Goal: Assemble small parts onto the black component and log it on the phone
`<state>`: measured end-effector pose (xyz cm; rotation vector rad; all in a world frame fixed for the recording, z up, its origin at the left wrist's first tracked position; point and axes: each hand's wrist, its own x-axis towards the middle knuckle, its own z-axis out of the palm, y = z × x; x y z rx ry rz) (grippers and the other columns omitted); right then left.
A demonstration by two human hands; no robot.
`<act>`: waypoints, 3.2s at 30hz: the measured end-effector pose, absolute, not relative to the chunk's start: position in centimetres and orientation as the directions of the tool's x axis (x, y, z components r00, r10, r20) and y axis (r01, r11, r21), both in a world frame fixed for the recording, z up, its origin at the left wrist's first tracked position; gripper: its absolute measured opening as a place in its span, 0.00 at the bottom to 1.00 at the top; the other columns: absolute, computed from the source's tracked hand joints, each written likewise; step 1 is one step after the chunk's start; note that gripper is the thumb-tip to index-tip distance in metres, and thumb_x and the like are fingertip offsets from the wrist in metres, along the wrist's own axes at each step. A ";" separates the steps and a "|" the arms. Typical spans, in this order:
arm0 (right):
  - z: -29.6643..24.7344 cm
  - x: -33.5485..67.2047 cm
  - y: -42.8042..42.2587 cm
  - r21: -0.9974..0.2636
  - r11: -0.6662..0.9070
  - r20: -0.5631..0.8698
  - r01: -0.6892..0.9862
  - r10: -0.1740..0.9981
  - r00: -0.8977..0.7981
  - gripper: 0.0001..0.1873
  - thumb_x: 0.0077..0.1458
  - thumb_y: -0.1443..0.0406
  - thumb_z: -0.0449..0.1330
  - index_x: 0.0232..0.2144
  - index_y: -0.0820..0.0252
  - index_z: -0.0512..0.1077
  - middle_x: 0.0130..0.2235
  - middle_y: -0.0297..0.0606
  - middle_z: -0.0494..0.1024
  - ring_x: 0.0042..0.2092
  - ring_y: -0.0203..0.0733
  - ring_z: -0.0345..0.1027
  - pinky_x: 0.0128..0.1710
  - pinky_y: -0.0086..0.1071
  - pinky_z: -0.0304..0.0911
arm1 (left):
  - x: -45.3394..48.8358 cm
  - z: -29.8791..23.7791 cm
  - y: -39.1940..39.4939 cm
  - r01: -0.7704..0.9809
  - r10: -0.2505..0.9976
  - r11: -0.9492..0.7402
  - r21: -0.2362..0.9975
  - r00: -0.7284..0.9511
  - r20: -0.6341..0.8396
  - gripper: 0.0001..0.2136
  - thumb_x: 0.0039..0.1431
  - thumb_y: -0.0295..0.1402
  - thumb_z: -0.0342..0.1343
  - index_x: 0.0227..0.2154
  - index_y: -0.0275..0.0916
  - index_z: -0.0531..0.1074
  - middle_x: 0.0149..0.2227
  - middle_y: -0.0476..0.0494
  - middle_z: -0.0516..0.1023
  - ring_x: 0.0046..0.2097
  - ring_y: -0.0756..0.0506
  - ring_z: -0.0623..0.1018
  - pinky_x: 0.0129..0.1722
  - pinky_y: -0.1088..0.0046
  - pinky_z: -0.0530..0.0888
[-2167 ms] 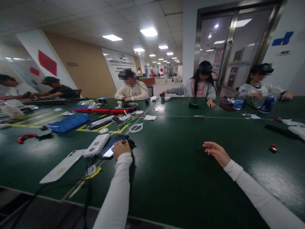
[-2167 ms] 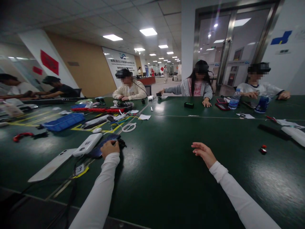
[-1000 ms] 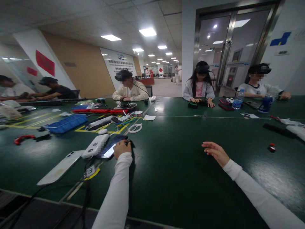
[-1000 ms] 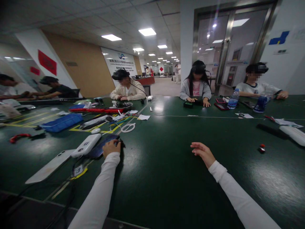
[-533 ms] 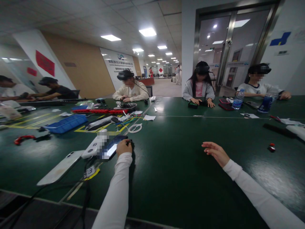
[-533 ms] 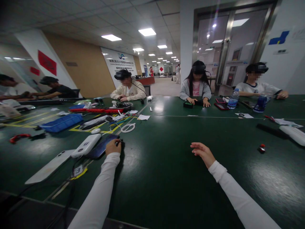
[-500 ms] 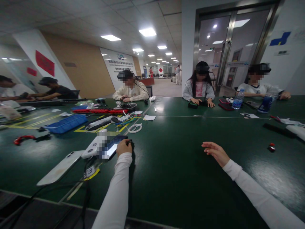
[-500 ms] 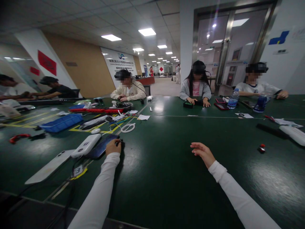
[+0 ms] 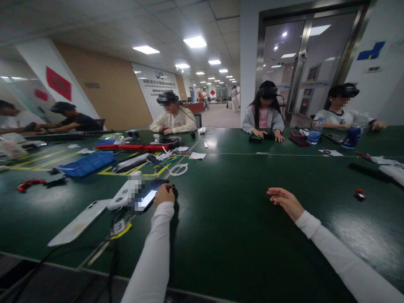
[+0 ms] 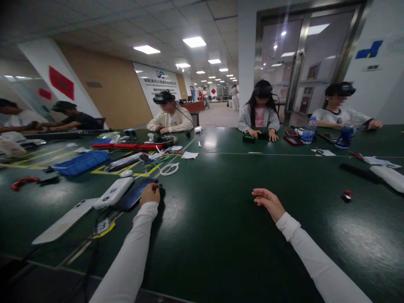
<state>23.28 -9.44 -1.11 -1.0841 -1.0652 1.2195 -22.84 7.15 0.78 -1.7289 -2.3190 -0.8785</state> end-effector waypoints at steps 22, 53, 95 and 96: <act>-0.4 23.1 -9.8 -0.994 0.048 0.043 -0.102 0.998 0.052 0.18 0.42 0.63 0.57 0.40 0.57 0.68 0.43 0.42 0.70 0.38 0.45 0.65 0.35 0.38 0.61 | -22.4 1.4 6.6 0.862 0.825 0.192 0.469 -0.400 0.398 0.10 0.51 0.28 0.44 0.37 0.38 0.66 0.40 0.40 0.71 0.42 0.43 0.69 0.40 0.66 0.65; 0.1 21.2 -9.9 -0.737 0.394 0.243 0.549 0.913 -0.328 0.42 0.36 0.60 0.64 0.53 0.54 0.51 0.52 0.42 0.59 0.52 0.51 0.53 0.50 0.45 0.48 | 4.9 1.5 -6.8 0.530 0.677 -0.723 0.443 0.670 0.304 0.11 0.48 0.27 0.50 0.37 0.39 0.64 0.39 0.45 0.65 0.41 0.46 0.66 0.42 0.66 0.63; 1.2 22.0 -9.9 -0.812 0.303 0.116 0.499 0.922 -0.370 0.42 0.36 0.59 0.63 0.53 0.51 0.49 0.53 0.40 0.57 0.48 0.47 0.57 0.45 0.40 0.55 | 1.9 2.6 -2.9 -0.053 0.955 -0.248 0.967 0.152 0.253 0.15 0.43 0.38 0.55 0.34 0.35 0.68 0.32 0.44 0.72 0.32 0.50 0.71 0.29 0.75 0.68; 1.2 22.0 -9.9 -0.813 0.296 0.108 0.500 0.922 -0.371 0.42 0.36 0.59 0.63 0.53 0.51 0.49 0.53 0.39 0.57 0.48 0.47 0.56 0.45 0.41 0.54 | 1.5 2.8 -2.6 -0.080 0.962 -0.241 0.967 0.113 0.249 0.15 0.43 0.38 0.56 0.34 0.35 0.68 0.32 0.44 0.72 0.32 0.51 0.71 0.28 0.76 0.68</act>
